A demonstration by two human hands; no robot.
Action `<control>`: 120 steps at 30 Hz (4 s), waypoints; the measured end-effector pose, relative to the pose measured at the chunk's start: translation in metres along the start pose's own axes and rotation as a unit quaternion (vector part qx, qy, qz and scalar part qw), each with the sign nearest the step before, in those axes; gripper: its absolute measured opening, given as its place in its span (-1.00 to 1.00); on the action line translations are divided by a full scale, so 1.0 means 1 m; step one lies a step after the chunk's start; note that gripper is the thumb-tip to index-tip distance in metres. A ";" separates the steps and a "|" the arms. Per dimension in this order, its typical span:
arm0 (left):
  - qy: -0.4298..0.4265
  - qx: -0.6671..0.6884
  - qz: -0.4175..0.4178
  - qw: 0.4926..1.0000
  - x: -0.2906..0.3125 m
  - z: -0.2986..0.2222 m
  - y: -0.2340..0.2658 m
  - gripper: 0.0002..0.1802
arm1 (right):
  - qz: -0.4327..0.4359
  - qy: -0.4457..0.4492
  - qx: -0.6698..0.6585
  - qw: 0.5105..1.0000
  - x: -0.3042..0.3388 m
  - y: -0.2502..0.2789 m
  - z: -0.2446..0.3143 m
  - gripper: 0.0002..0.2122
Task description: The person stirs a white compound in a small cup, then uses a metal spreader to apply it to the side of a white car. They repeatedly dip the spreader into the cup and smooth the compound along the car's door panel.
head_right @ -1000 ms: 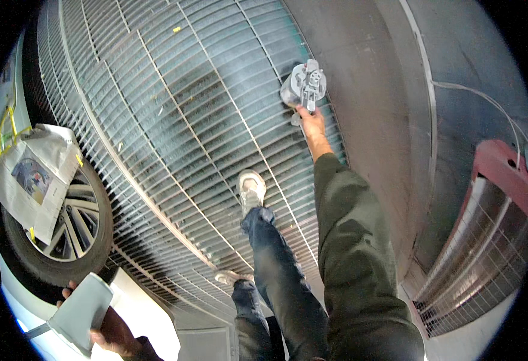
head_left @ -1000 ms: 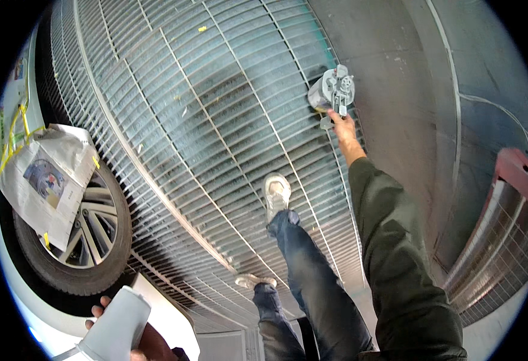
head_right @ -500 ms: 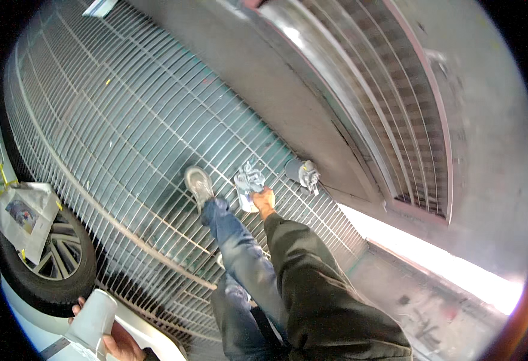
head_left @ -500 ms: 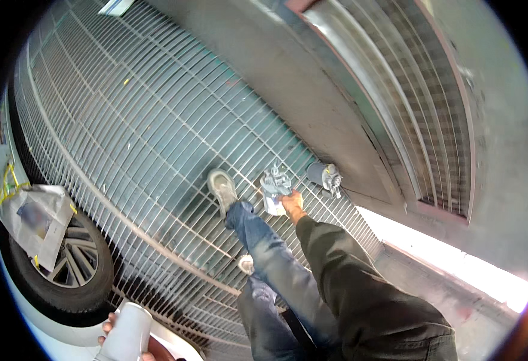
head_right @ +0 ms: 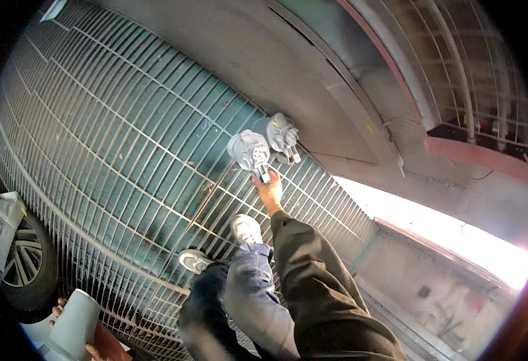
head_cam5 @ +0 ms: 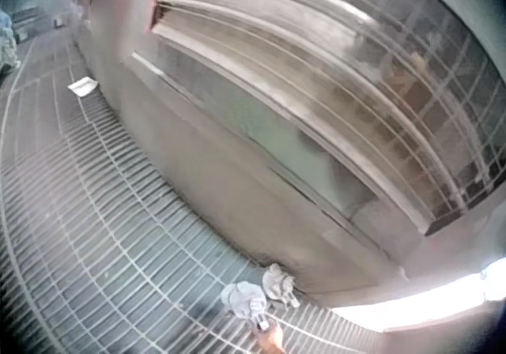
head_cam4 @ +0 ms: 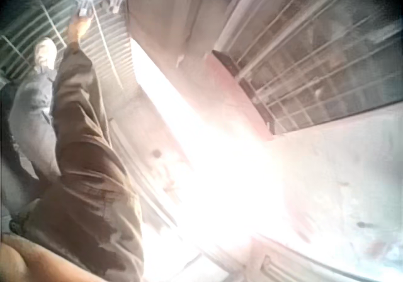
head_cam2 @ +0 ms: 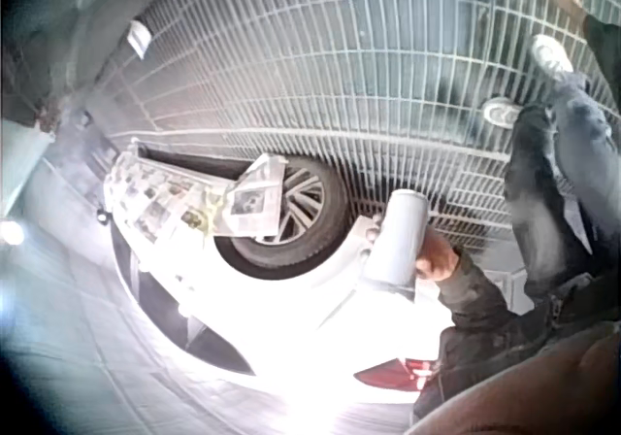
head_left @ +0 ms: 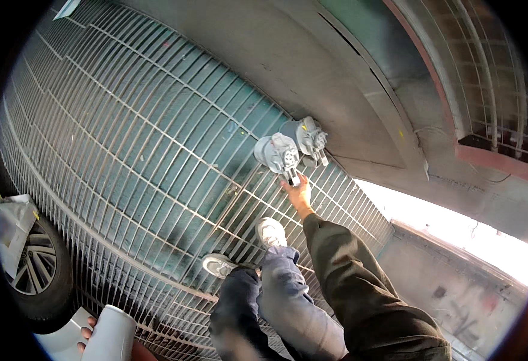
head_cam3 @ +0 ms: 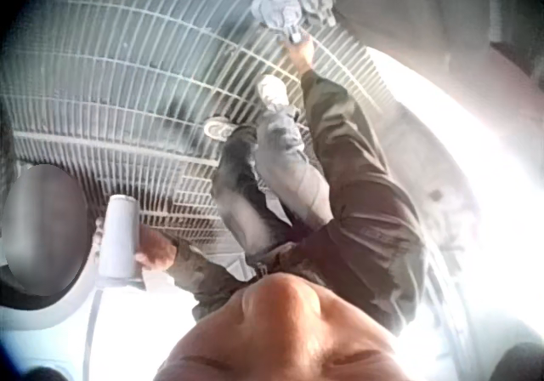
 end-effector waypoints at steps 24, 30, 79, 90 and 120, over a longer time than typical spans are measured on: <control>0.052 -0.014 0.022 0.998 0.070 0.006 -0.019 0.03 | 0.245 0.305 0.162 0.906 0.002 0.045 0.043 -0.66; 0.060 0.005 0.024 0.998 0.068 0.006 -0.019 -0.01 | 0.148 0.319 0.095 0.931 0.021 0.054 0.053 -0.61; 0.009 0.154 -0.772 0.617 0.802 -0.546 0.306 -0.24 | 0.663 0.195 0.310 0.653 0.756 0.442 0.107 -0.79; 0.007 0.042 -0.852 0.522 0.988 -0.547 0.433 -0.24 | 0.758 0.079 0.360 0.538 1.115 0.545 -0.046 -0.76; -0.061 0.057 -0.921 0.381 1.055 -0.564 1.266 -0.13 | 0.775 0.059 0.386 0.497 2.028 0.405 -0.215 -0.76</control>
Point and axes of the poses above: each hand's wrist, its own x-axis away from the middle knuckle, its own y-axis out of the back of the hand, z = x × y, the point moved 7 cm from there along -x, towards the middle knuckle, and after that the axes turned 11 degrees about -z, right-handed, at the moved point
